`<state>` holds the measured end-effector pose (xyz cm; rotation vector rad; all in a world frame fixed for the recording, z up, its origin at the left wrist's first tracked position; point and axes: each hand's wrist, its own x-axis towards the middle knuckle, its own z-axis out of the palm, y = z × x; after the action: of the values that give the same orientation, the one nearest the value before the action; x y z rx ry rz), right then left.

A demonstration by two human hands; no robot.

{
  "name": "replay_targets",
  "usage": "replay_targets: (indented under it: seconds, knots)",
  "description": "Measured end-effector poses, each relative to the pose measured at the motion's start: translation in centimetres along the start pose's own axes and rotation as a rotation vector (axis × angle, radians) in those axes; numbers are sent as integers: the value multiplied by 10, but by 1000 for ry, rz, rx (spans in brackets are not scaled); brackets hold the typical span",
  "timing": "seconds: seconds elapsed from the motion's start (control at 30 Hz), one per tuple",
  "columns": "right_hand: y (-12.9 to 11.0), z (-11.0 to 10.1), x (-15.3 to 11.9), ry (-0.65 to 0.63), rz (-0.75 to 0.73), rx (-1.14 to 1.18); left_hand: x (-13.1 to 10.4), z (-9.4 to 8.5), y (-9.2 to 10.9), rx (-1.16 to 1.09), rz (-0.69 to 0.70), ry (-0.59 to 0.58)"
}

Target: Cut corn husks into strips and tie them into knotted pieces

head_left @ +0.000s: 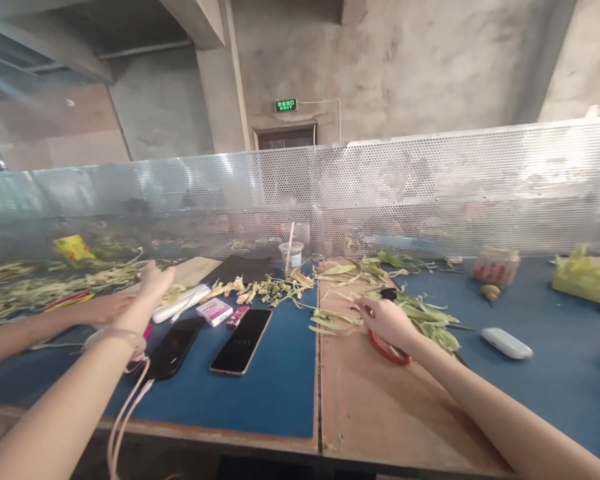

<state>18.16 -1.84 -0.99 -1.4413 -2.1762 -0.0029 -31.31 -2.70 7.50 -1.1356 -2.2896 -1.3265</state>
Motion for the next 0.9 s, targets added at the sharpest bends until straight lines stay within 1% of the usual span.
replay_targets:
  seconds: [0.07,0.1,0.17,0.2,0.23,0.3,0.33,0.37,0.4,0.47,0.57,0.67,0.77,0.83,0.9]
  knots:
    - [3,-2,1,8,-23,101,-21,7,27,-60,18,-108]
    - [5,-3,2,3,-42,154,-37,10,42,-99,72,-172]
    - [8,-5,3,-14,-85,245,-76,17,75,-176,198,-265]
    - [9,-5,3,-20,-105,276,-99,21,92,-240,315,-322]
    - [11,-6,3,-24,-115,292,-123,25,107,-286,425,-421]
    - [13,-5,4,-24,-97,281,-171,35,134,-308,656,-669]
    - [14,-4,4,-25,-78,261,-192,41,145,-294,754,-733]
    - [15,-3,5,-28,-60,237,-211,48,155,-257,838,-781]
    - [17,-2,6,-34,-48,212,-226,56,164,-215,875,-794]
    - [21,1,7,-65,-60,182,-249,72,178,-157,857,-812]
    - [26,7,8,-114,-121,177,-266,94,191,-116,888,-806]
    - [26,11,6,-151,-154,185,-273,106,192,-134,929,-826]
    - [19,12,4,-147,-142,192,-273,110,185,-162,881,-829]
    - [14,12,4,-98,-127,207,-268,110,181,-222,837,-821]
    - [10,13,8,-31,-132,256,-259,110,177,-323,761,-817]
